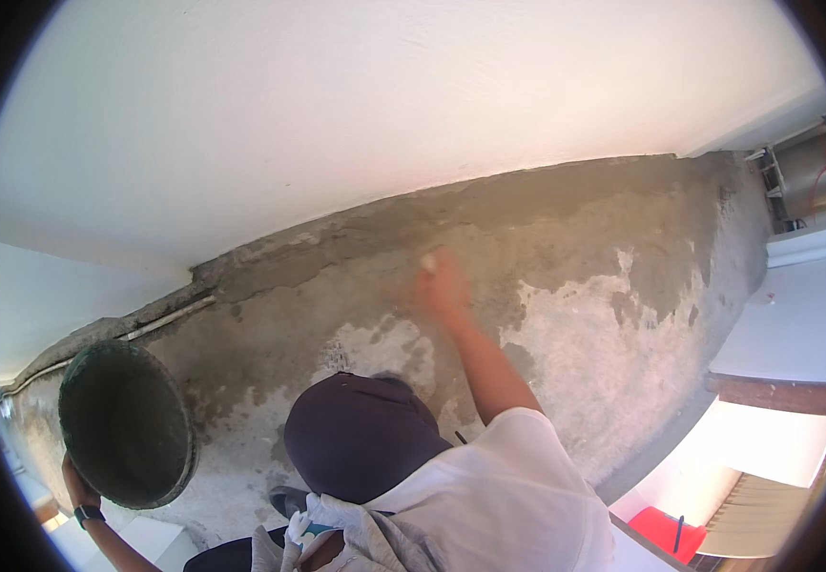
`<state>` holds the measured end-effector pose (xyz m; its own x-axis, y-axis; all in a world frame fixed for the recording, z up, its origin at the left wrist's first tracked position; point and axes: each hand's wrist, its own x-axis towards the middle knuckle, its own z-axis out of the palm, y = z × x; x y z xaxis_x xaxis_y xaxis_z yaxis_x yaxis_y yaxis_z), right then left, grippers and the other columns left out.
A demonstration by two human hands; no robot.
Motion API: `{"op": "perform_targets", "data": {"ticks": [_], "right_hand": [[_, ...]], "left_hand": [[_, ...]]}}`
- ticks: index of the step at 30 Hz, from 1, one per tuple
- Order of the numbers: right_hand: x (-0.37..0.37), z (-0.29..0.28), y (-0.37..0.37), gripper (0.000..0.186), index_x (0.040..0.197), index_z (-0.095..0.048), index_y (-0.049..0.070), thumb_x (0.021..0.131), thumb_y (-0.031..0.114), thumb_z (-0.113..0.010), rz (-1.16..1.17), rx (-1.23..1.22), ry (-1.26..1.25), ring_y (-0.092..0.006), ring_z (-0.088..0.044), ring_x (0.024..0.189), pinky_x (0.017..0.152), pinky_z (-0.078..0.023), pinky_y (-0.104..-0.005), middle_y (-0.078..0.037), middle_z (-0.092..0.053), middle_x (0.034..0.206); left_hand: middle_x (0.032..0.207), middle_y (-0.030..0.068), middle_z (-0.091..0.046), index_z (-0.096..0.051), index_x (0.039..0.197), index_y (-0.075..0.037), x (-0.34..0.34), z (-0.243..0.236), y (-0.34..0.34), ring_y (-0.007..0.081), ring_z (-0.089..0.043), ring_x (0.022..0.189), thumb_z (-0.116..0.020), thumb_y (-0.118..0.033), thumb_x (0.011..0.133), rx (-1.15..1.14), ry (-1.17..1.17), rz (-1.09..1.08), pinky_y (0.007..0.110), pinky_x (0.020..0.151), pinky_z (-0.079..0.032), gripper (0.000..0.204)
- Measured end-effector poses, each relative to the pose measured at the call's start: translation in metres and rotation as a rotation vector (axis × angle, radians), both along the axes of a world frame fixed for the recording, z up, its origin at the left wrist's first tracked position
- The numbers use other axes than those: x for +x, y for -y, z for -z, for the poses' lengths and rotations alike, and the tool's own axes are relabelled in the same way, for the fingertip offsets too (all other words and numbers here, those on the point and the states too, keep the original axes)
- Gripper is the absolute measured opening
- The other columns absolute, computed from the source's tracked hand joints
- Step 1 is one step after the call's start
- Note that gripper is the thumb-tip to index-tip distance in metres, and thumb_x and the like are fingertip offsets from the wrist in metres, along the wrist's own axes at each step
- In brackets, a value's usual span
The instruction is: The person scoops wet plaster from a bucket with a trowel and applies it to a wall, smoothing the surface in repeated strokes. The person holds the bucket in one hand and uses the trowel in the other to transfer and spread the material along the wall.
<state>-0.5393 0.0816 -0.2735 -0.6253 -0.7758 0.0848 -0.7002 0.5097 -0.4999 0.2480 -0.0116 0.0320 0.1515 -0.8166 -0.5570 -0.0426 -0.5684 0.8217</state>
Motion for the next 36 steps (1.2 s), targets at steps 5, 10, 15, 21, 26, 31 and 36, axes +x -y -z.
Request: {"op": "perform_targets", "data": {"ticks": [5,10,15,21,26,31,36], "right_hand": [[-0.08,-0.015,-0.039,0.039,0.109,-0.063,-0.002,0.085,0.026,-0.075,0.277,-0.023,0.501,-0.0371,-0.069,0.086,0.077,-0.054,-0.0441,-0.022,-0.07,0.093],[-0.115,-0.031,-0.044,0.048,0.109,-0.067,-0.002,0.088,0.041,-0.072,0.065,0.272,0.246,-0.0411,-0.068,0.097,0.083,-0.053,-0.0464,-0.025,-0.071,0.102],[-0.118,-0.034,-0.018,0.051,0.108,-0.07,0.0,0.087,0.047,-0.07,-0.048,0.246,0.177,-0.0415,-0.068,0.096,0.083,-0.053,-0.0479,-0.024,-0.071,0.101],[-0.156,-0.044,-0.005,0.048,0.104,-0.074,0.003,0.086,0.047,-0.072,-0.044,0.362,0.209,-0.0406,-0.069,0.095,0.084,-0.053,-0.0478,-0.024,-0.072,0.096],[-0.174,-0.043,-0.017,0.045,0.096,-0.074,0.001,0.085,0.045,-0.073,-0.033,0.261,0.152,-0.0381,-0.069,0.083,0.076,-0.052,-0.0451,-0.024,-0.07,0.085],[-0.157,-0.017,-0.02,0.046,0.107,-0.074,0.001,0.086,0.042,-0.072,-0.016,0.31,0.221,-0.0392,-0.071,0.094,0.083,-0.053,-0.0468,-0.025,-0.073,0.097],[-0.204,-0.032,-0.076,0.045,0.096,-0.074,-0.002,0.087,0.043,-0.073,-0.015,0.189,0.223,-0.0306,-0.069,0.074,0.07,-0.052,-0.0422,-0.019,-0.07,0.077]], "left_hand": [[0.116,0.0067,-0.071,-0.063,0.121,-0.005,0.009,0.002,0.0,0.0226,-0.066,0.107,-0.041,-0.03,0.106,0.016,0.072,-0.108,0.037,0.095,-0.053,0.037],[0.117,0.0074,-0.07,-0.063,0.122,-0.005,0.02,0.009,-0.002,0.0236,-0.066,0.108,-0.042,-0.032,0.105,0.016,0.026,-0.136,0.038,0.096,-0.052,0.038],[0.114,0.0076,-0.072,-0.063,0.124,-0.006,0.016,0.014,-0.002,0.024,-0.068,0.105,-0.043,-0.037,0.105,-0.004,-0.014,-0.228,0.036,0.093,-0.057,0.041],[0.123,0.0088,-0.069,-0.062,0.126,-0.004,0.019,0.012,-0.003,0.0264,-0.065,0.113,-0.044,-0.043,0.103,0.01,-0.049,-0.135,0.039,0.1,-0.051,0.047],[0.122,0.0088,-0.07,-0.062,0.126,-0.004,0.011,0.012,-0.003,0.0263,-0.065,0.113,-0.047,-0.044,0.102,0.04,-0.062,-0.244,0.039,0.099,-0.052,0.049],[0.118,0.0087,-0.072,-0.064,0.125,-0.004,0.004,0.011,-0.002,0.0258,-0.067,0.109,-0.049,-0.045,0.101,0.044,-0.044,-0.204,0.038,0.096,-0.055,0.05],[0.118,0.0086,-0.072,-0.064,0.125,-0.004,0.023,0.013,-0.006,0.0266,-0.067,0.11,-0.049,-0.046,0.101,0.009,0.007,-0.176,0.039,0.097,-0.054,0.05]]}}
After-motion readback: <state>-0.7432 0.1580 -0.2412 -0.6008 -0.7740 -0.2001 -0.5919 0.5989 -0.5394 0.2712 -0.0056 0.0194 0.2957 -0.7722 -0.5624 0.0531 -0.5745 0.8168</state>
